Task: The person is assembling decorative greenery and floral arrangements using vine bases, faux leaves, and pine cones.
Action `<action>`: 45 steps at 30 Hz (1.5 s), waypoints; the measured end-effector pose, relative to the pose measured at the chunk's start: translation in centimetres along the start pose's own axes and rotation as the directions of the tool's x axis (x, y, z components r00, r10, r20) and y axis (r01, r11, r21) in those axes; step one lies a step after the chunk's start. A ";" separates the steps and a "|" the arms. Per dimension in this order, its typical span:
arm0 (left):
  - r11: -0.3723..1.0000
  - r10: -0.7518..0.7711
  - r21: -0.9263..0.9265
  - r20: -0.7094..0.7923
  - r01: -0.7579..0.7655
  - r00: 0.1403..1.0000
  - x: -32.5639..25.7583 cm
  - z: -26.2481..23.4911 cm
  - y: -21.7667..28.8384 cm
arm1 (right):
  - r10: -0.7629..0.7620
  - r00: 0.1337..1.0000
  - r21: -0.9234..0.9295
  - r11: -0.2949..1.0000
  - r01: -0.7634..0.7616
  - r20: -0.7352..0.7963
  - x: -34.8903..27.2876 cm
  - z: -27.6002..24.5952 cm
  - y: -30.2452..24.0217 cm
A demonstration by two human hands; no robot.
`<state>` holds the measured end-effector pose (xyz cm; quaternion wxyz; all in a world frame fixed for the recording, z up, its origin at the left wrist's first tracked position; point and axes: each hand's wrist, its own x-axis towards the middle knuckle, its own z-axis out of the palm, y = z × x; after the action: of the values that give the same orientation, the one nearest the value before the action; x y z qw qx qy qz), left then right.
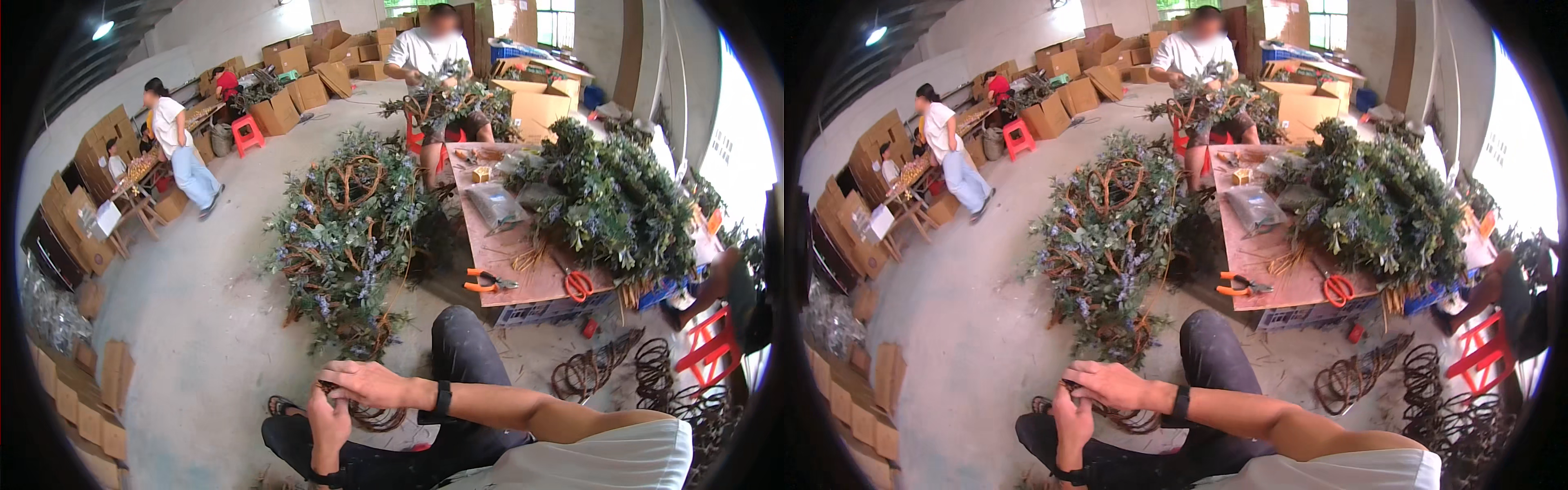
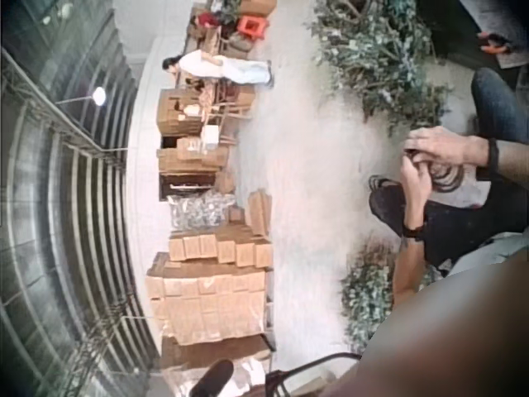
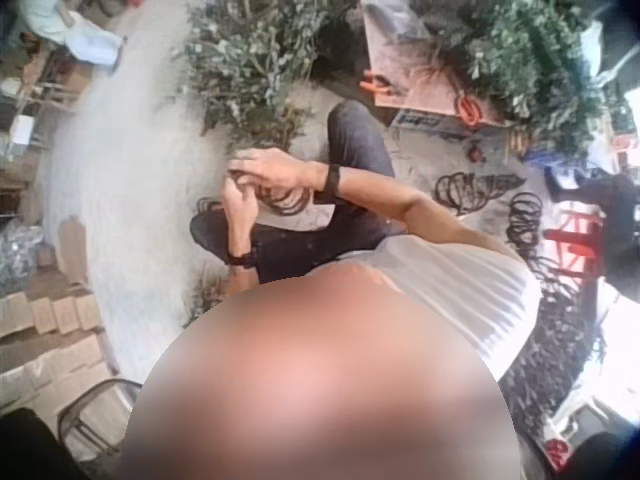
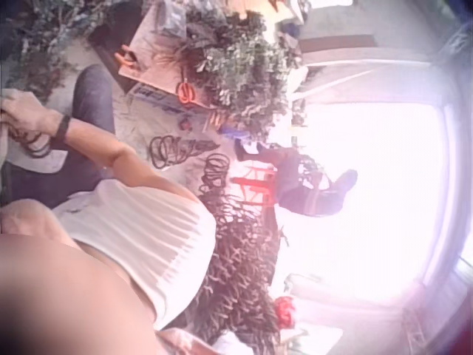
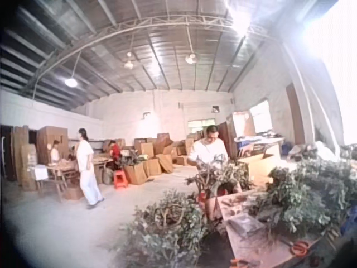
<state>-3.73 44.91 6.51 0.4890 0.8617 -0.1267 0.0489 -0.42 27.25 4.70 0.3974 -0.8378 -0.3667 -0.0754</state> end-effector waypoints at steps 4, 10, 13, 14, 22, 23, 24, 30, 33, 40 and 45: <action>0.991 0.136 0.007 -0.186 -0.137 0.973 1.0 0.2 -2.3 | -0.123 0.990 -0.070 0.989 0.127 0.065 2.7 0.5 0.7; 0.981 0.190 0.082 -0.310 -0.173 0.931 1.0 -1.4 -2.2 | -0.055 0.956 -0.033 0.997 0.067 0.289 5.0 -1.2 -1.4; 0.981 0.170 0.164 -0.453 -0.106 0.875 1.5 -0.6 -2.6 | -0.042 0.968 0.168 0.986 -0.001 0.249 5.4 -0.9 -2.0; 0.986 0.148 0.141 -0.493 -0.090 0.858 1.7 -0.7 -2.3 | -0.037 0.967 0.162 0.987 -0.004 0.251 5.3 -0.1 -1.8; 0.982 0.114 -0.093 -0.411 -0.166 0.905 1.9 -2.4 -3.1 | 0.086 0.990 0.399 0.908 -0.125 0.114 5.5 2.4 -1.3; 0.985 0.113 -0.071 -0.430 -0.158 0.896 1.8 -2.3 -3.0 | 0.090 0.990 0.401 0.907 -0.127 0.111 5.5 2.7 -1.4; 0.987 0.116 -0.049 -0.447 -0.154 0.887 1.8 -2.3 -2.9 | 0.091 0.991 0.403 0.907 -0.125 0.102 5.4 3.1 -1.4; 0.994 0.105 0.029 -0.418 -0.102 0.902 1.5 -2.4 -4.1 | 0.222 0.967 0.726 0.644 -0.239 0.121 5.4 5.0 -2.0; 0.992 -0.033 -0.127 -0.372 -0.016 0.927 1.5 -3.0 -2.5 | 0.173 0.985 0.724 0.676 -0.138 0.026 5.7 6.3 -2.0; 0.945 0.065 -0.283 -0.320 -0.161 0.945 2.7 -0.6 -2.7 | 0.226 0.974 0.760 0.632 -0.155 0.011 5.4 5.5 -1.2; 0.990 0.039 0.138 -0.389 0.016 0.921 2.4 -0.9 -1.8 | 0.293 0.910 0.550 0.831 -0.089 -0.295 -4.6 -7.8 -1.9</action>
<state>-0.88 46.16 5.97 0.4430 0.8658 -0.0281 0.2311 -3.72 19.85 9.21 0.6775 -0.7010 -0.2051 -0.0868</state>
